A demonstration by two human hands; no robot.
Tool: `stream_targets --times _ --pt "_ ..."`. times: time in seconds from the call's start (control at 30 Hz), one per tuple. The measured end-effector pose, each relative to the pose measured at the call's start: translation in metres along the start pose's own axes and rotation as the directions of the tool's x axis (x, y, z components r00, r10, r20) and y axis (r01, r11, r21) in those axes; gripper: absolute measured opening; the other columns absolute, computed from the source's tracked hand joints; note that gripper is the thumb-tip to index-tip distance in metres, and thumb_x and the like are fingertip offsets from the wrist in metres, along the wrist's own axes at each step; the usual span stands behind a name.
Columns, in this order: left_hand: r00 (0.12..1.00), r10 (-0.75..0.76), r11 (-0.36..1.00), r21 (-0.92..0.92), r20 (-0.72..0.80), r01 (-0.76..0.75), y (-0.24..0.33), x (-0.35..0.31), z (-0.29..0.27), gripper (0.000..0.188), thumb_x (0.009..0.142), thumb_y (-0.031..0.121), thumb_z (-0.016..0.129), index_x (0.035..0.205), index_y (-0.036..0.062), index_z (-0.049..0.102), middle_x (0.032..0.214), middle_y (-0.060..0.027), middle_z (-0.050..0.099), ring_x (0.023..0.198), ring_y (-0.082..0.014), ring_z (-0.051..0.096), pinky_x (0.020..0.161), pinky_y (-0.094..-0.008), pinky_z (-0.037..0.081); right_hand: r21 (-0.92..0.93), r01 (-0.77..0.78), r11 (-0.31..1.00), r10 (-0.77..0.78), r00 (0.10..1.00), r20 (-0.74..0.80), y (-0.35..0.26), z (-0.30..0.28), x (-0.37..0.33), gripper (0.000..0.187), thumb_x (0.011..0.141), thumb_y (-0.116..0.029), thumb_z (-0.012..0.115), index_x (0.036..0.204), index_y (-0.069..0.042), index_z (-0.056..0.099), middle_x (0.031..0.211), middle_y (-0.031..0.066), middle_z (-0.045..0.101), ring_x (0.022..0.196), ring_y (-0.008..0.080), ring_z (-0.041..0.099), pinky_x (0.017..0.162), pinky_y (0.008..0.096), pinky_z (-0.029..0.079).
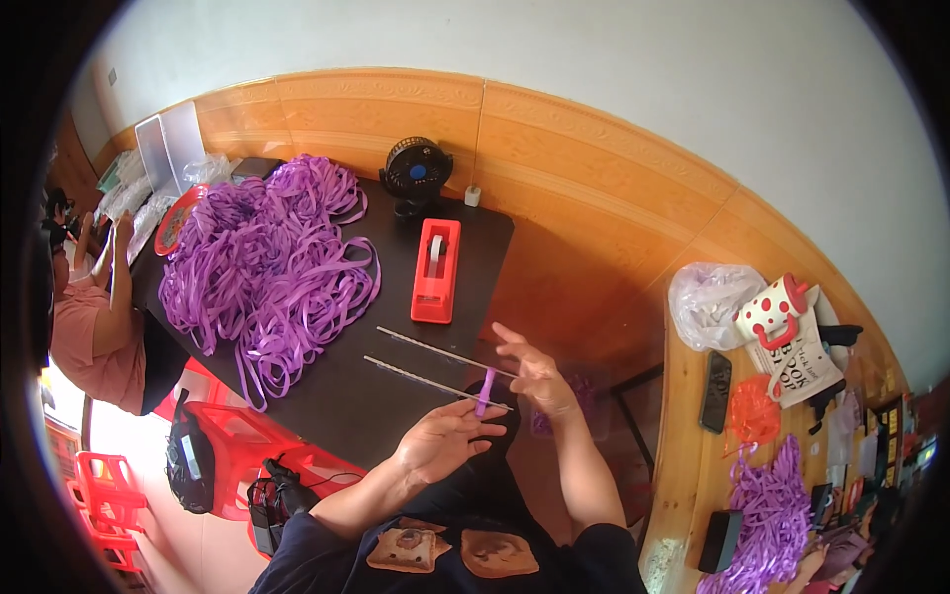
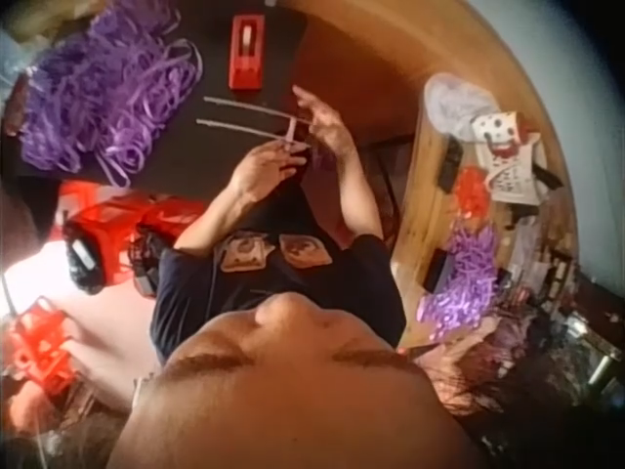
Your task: Manually tie purple ribbons into small bows using a metal guide tool.
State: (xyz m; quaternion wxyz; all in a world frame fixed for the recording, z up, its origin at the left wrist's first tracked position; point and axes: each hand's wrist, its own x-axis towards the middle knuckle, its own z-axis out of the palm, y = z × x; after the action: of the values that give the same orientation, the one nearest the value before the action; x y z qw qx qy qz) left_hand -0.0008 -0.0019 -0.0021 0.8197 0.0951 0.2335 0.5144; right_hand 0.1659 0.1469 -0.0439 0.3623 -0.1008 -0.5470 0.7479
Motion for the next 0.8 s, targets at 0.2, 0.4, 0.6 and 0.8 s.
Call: stream_targets --times 0.2,0.4,0.6,0.8 --pt "1.0 0.014 1.0 -0.009 0.0 -0.014 0.0 -0.001 0.002 0.035 0.088 0.009 0.053 0.122 0.0022 0.048 0.124 -0.0123 0.054 0.108 -0.0235 0.055 0.087 -0.0346 0.04 -0.212 -0.021 0.977 0.0 0.995 -0.098 0.014 0.022 0.003 0.062 0.077 -0.012 0.068 0.134 -0.007 0.043 0.145 0.0135 0.034 0.134 0.0233 0.032 0.106 0.0388 0.032" --pt "1.0 0.018 0.999 -0.027 0.015 -0.018 -0.001 0.001 -0.004 0.038 0.088 0.005 0.049 0.126 -0.0004 0.046 0.129 -0.015 0.051 0.11 -0.0243 0.054 0.088 -0.0342 0.041 0.08 -0.146 0.986 0.165 0.921 -0.353 0.052 0.003 -0.033 0.062 0.079 -0.007 0.063 0.136 -0.006 0.04 0.135 0.0167 0.045 0.121 0.0267 0.048 0.1 0.0395 0.041" --pt "0.998 0.044 0.999 -0.008 0.042 -0.043 -0.003 -0.001 -0.004 0.036 0.09 0.006 0.048 0.126 0.0013 0.046 0.125 -0.0126 0.054 0.109 -0.0227 0.055 0.087 -0.0343 0.041 0.511 -0.062 0.857 0.166 0.973 -0.16 0.034 0.037 -0.036 0.059 0.085 -0.018 0.062 0.137 -0.005 0.037 0.116 0.0185 0.057 0.109 0.0294 0.057 0.087 0.0398 0.051" --pt "0.977 0.037 0.681 0.711 0.208 -0.177 -0.018 -0.047 0.029 0.033 0.096 0.016 0.049 0.124 -0.0014 0.054 0.119 -0.0103 0.059 0.108 -0.0189 0.056 0.092 -0.0292 0.043 0.592 -0.018 0.806 0.162 0.968 -0.19 0.039 0.041 -0.014 0.05 0.089 -0.018 0.059 0.134 -0.009 0.042 0.09 0.0107 0.06 0.09 0.0268 0.059 0.08 0.0393 0.05"
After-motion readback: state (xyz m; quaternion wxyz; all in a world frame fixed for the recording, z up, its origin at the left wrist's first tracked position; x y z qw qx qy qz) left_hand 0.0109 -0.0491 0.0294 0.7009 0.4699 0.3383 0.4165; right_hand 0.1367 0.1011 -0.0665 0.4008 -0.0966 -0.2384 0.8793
